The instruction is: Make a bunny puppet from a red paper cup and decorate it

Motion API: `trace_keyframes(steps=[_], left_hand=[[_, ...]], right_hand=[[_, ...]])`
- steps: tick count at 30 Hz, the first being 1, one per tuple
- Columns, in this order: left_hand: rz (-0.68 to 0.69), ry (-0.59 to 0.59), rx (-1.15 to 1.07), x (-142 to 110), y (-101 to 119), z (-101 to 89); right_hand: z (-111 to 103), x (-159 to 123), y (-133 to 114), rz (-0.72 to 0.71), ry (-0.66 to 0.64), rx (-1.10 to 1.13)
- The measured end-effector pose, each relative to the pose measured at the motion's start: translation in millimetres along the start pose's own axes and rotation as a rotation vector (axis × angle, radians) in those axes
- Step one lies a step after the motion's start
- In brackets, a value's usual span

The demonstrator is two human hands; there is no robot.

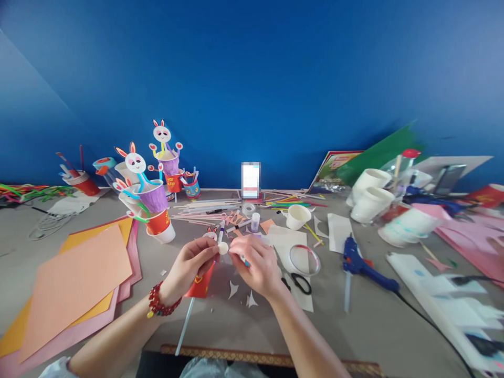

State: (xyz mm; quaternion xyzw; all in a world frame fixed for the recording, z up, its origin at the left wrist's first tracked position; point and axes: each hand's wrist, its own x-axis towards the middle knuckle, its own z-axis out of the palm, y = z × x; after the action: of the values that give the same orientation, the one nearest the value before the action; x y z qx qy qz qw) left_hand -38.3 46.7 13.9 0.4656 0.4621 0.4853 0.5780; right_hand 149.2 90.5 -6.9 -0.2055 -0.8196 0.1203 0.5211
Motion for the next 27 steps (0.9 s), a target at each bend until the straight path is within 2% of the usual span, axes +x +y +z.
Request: trace_keyframes(steps=[6, 9, 10, 13, 15, 18, 21, 25, 27], left_hand=[[-0.109, -0.097, -0.071, 1, 3, 0.0], [-0.073, -0.128, 0.074, 1, 11, -12.3], [-0.021, -0.083, 0.169, 1, 14, -19.7], [0.202, 0.221, 0.611, -5, 12, -46.6], [0.225, 0.327, 0.884, -11, 3, -62.0], [0.126, 0.243, 1.027, -23, -18, -71.6], [0.029, 0.198, 1.084, -30, -36, -66.0], [-0.080, 0.224, 1.095, -30, -43, -53.8], [-0.074, 0.223, 1.029, -29, -43, -50.3]], right_hand=[[-5, 1, -3, -0.085, -0.044, -0.025], [-5, 1, -2, -0.058, -0.052, -0.033], [-5, 1, -2, -0.012, -0.051, -0.027], [-3, 0, 0, 0.244, -0.082, 0.050], [0, -1, 2, 0.433, -0.129, 0.142], [6, -3, 4, 0.649, -0.158, 0.251], [10, -5, 5, 0.808, -0.163, 0.342], [11, -3, 6, 0.969, -0.162, 0.530], [10, -1, 4, 1.055, -0.157, 0.641]])
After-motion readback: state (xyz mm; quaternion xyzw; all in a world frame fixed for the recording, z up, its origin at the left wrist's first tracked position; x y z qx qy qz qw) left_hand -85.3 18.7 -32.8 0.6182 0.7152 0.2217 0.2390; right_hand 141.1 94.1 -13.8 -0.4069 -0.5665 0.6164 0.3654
